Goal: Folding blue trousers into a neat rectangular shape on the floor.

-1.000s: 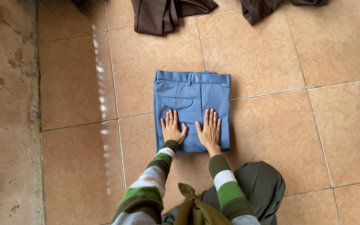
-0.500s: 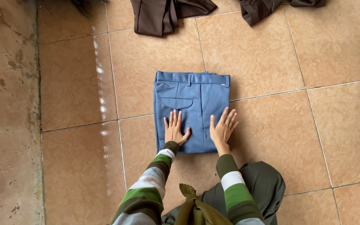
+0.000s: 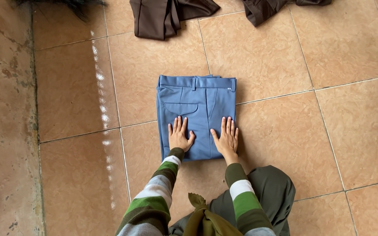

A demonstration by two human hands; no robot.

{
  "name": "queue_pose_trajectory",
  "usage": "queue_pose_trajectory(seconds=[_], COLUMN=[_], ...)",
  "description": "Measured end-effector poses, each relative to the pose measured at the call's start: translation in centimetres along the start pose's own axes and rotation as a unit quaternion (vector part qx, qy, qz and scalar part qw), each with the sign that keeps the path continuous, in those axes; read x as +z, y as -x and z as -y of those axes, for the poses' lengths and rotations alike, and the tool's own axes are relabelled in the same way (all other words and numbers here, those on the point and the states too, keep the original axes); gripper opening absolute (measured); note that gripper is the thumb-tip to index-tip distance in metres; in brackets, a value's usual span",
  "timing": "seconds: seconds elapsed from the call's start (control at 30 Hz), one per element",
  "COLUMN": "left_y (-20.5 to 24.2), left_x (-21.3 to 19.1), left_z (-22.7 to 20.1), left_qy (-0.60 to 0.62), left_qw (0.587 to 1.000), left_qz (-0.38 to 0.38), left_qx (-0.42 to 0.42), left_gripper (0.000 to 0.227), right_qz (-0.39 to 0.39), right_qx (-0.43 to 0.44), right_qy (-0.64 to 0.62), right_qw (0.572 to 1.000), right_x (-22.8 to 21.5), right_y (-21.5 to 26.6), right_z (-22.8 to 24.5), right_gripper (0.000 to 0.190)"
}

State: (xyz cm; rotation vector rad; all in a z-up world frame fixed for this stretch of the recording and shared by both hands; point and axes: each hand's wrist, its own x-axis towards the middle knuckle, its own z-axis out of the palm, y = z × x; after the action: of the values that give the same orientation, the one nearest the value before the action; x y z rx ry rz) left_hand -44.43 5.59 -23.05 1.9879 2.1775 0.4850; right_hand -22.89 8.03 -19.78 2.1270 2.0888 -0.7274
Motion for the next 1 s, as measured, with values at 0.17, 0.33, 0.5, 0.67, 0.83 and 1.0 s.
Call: queue_pose_trajectory(seconds=[0.17, 0.33, 0.5, 0.67, 0.83, 1.0], left_y=[0.2, 0.1, 0.2, 0.1, -1.2, -4.4], left_x=[0.5, 0.4, 0.4, 0.5, 2.1, 3.3], left_z=[0.1, -0.1, -0.2, -0.5, -1.3, -7.5], left_qy=[-0.005, -0.002, -0.015, -0.041, -0.050, -0.026], left_qw=[1.000, 0.999, 0.999, 0.999, 0.999, 0.992], left_qz=[-0.023, -0.036, -0.036, -0.021, 0.007, -0.115], left_qx=[0.006, 0.012, 0.005, 0.007, -0.002, -0.041], left_gripper=[0.075, 0.074, 0.074, 0.069, 0.070, 0.054], right_qz=[0.005, 0.007, 0.001, 0.042, -0.021, -0.188], right_qx=[0.008, 0.016, 0.015, 0.057, 0.031, -0.009], right_qy=[-0.006, -0.009, -0.090, -0.168, -0.271, -0.326], right_qw=[1.000, 1.000, 0.996, 0.983, 0.962, 0.926], right_x=[-0.1, 0.1, -0.9, 0.2, -5.1, -9.5], right_y=[0.2, 0.0, 0.6, -0.7, 2.9, 5.3], right_z=[0.0, -0.6, -2.0, -6.1, -7.4, -10.8], right_gripper=[0.084, 0.086, 0.076, 0.082, 0.085, 0.078])
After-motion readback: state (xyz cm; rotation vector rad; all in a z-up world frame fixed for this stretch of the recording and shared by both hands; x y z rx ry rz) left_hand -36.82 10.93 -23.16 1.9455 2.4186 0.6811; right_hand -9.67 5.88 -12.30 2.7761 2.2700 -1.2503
